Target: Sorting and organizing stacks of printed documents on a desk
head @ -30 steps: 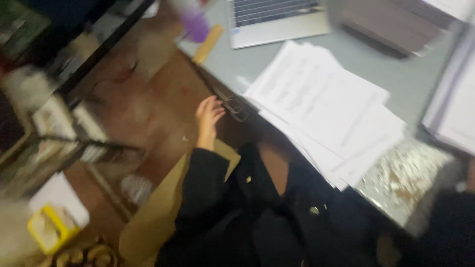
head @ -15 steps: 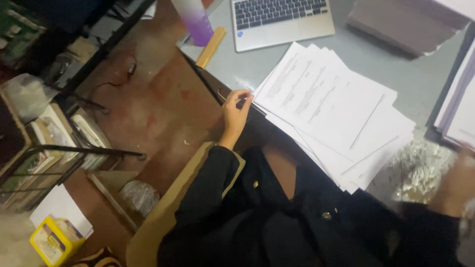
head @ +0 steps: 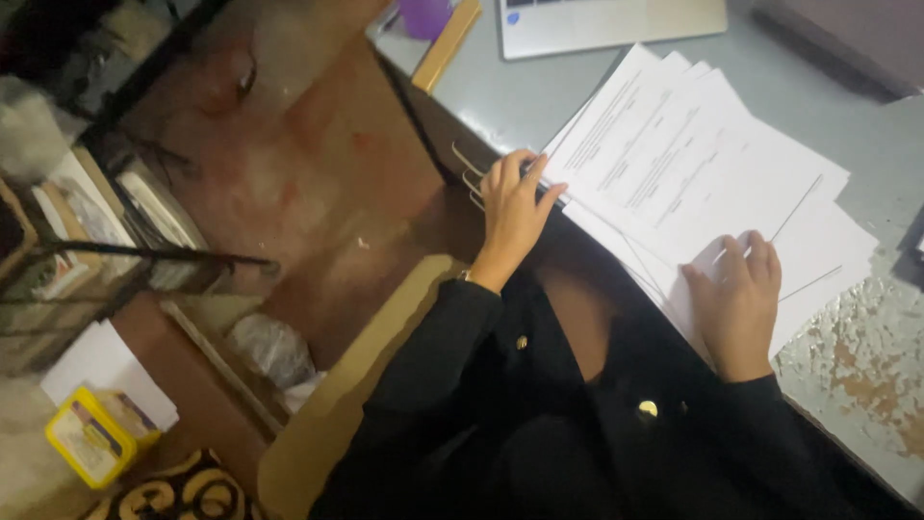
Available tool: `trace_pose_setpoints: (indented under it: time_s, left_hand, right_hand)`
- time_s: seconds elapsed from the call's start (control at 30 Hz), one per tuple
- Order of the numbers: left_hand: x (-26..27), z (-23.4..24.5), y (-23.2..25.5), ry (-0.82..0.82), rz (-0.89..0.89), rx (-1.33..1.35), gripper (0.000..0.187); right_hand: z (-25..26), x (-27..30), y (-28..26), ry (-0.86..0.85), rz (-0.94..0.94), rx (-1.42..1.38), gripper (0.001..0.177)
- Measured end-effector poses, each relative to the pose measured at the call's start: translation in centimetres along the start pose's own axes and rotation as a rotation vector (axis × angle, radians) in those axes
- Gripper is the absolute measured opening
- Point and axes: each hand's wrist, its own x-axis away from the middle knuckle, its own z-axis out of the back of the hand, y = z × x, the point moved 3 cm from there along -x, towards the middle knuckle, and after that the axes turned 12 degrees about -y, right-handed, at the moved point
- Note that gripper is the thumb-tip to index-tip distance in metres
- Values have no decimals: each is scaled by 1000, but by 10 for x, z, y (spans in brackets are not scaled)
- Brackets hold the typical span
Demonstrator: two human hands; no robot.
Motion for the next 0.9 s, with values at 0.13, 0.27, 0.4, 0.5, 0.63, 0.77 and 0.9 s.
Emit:
trace_pose_setpoints:
  time_s: [0.13,0.27,0.4,0.5,0.63,0.77,0.9]
  left_hand:
    - [-2,-4,2,12,9,-39,42]
    - [1,-3,6,12,56,119,41]
    - [0,9,18,105,-28,204,26]
    - [-1,9,20,76,-123,308,15]
    - [-2,16,29,121,-215,339,15]
    - [0,33,36,209,-308,343,19]
    - [1,39,33,180,-397,452,20]
  right_hand:
    - [-10,10,13,-28,-35,-74,52]
    - [12,0,-11,-232,-456,-139,87]
    - [-1,13,16,-145,-443,-155,86]
    - [-5,18,27,-134,-466,-164,90]
    - [5,21,33,-47,-463,-312,93]
    - [20,20,33,10,-547,-403,96]
    - [31,18,24,48,-601,-598,105]
